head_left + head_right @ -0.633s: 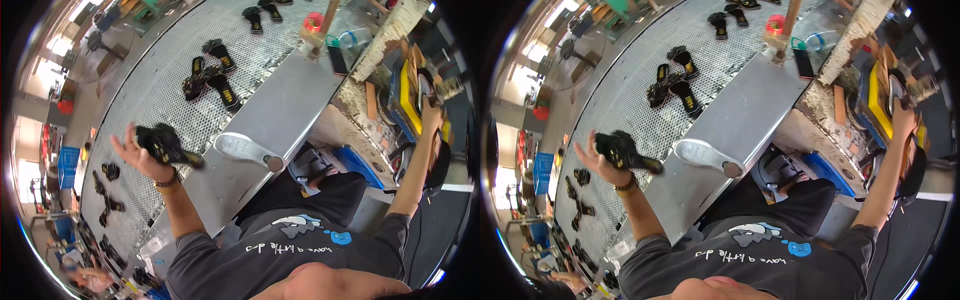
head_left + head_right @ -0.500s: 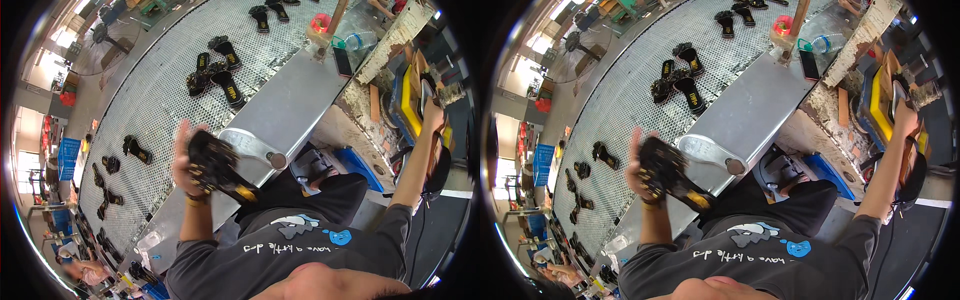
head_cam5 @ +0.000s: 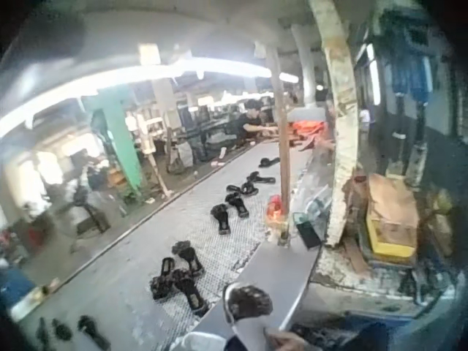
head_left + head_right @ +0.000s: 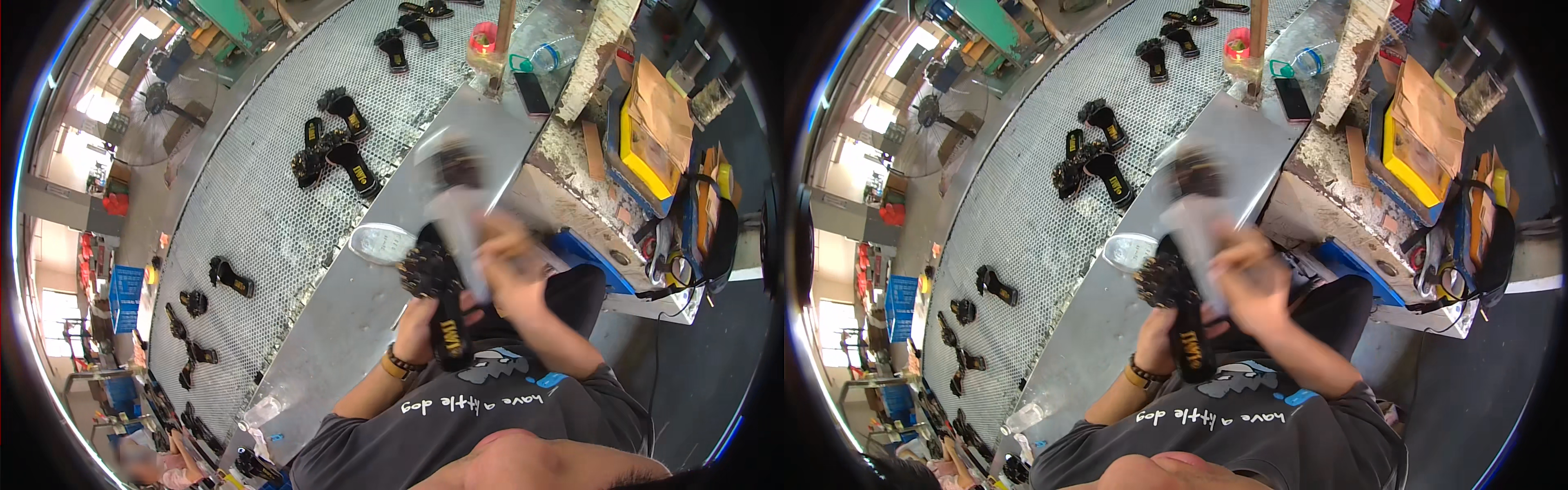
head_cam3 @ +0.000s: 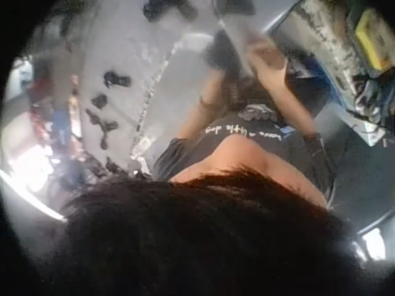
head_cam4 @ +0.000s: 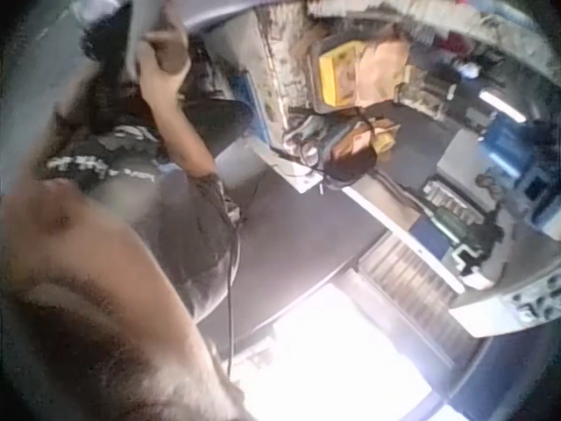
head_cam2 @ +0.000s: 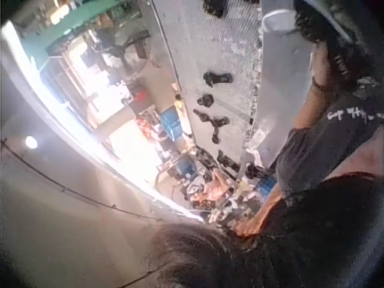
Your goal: Apply adhesive and assemble shoe components at an assembly line.
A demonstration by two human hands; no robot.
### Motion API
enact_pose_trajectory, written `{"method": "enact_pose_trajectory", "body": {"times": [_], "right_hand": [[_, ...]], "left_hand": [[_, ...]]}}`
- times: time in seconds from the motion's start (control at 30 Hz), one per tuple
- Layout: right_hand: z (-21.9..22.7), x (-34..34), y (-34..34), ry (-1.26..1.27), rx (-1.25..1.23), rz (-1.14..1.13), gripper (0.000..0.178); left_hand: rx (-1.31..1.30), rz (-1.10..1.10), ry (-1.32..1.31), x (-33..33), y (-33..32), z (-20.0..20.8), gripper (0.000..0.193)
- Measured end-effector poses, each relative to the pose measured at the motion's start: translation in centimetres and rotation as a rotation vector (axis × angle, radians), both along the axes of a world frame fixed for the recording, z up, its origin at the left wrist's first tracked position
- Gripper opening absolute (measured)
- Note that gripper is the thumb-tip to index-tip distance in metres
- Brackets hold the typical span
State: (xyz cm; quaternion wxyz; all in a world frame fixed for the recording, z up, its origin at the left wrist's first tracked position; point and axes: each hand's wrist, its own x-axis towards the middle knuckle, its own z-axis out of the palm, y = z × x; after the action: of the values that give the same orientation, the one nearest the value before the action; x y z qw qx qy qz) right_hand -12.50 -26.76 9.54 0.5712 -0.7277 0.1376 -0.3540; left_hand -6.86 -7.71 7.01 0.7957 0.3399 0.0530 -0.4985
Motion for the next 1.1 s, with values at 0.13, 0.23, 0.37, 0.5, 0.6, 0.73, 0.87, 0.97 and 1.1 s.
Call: {"method": "enact_pose_trajectory", "body": {"times": [0.13,0.23,0.37,0.5,0.6,0.73,0.87,0.97,1.1], "right_hand": [[-0.6,0.2,4.3,0.335,0.5,0.763,0.018],[0.1,-0.3,6.8,0.508,0.208,0.817,0.029],[-1.1,2.2,8.6,0.241,0.212,0.681,0.023],[-1.9,1.6,7.6,-0.048,0.064,0.395,0.019],[-1.4,-1.7,4.6,-0.14,-0.035,0.27,0.02],[0.5,-3.3,0.9,-0.139,-0.235,-0.003,0.017],[-0.2,-3.6,-1.6,-0.086,-0.101,-0.346,0.034],[0.4,-5.5,-2.7,0.188,-0.022,-0.355,0.062],[0.0,-8.0,-7.6,-0.075,0.445,-0.51,0.065]], "left_hand": [[0.084,0.519,-0.004,6.4,5.3,-3.4,0.05],[0.156,0.752,-0.062,7.2,8.7,-3.3,0.054],[0.253,0.715,-0.218,5.6,4.5,-4.2,0.051],[0.181,0.497,-0.44,8.5,-0.1,-1.4,0.05],[-0.193,0.25,-0.332,10.8,-5.0,2.4,0.059],[-0.233,-0.02,-0.428,5.8,-10.9,1.7,0.061],[-0.089,-0.191,-0.558,2.6,-15.6,2.6,0.057],[-0.135,-0.126,-0.742,2.5,-17.9,2.4,0.062],[-0.219,-0.684,-1.635,3.2,-17.5,7.9,0.08]]}}
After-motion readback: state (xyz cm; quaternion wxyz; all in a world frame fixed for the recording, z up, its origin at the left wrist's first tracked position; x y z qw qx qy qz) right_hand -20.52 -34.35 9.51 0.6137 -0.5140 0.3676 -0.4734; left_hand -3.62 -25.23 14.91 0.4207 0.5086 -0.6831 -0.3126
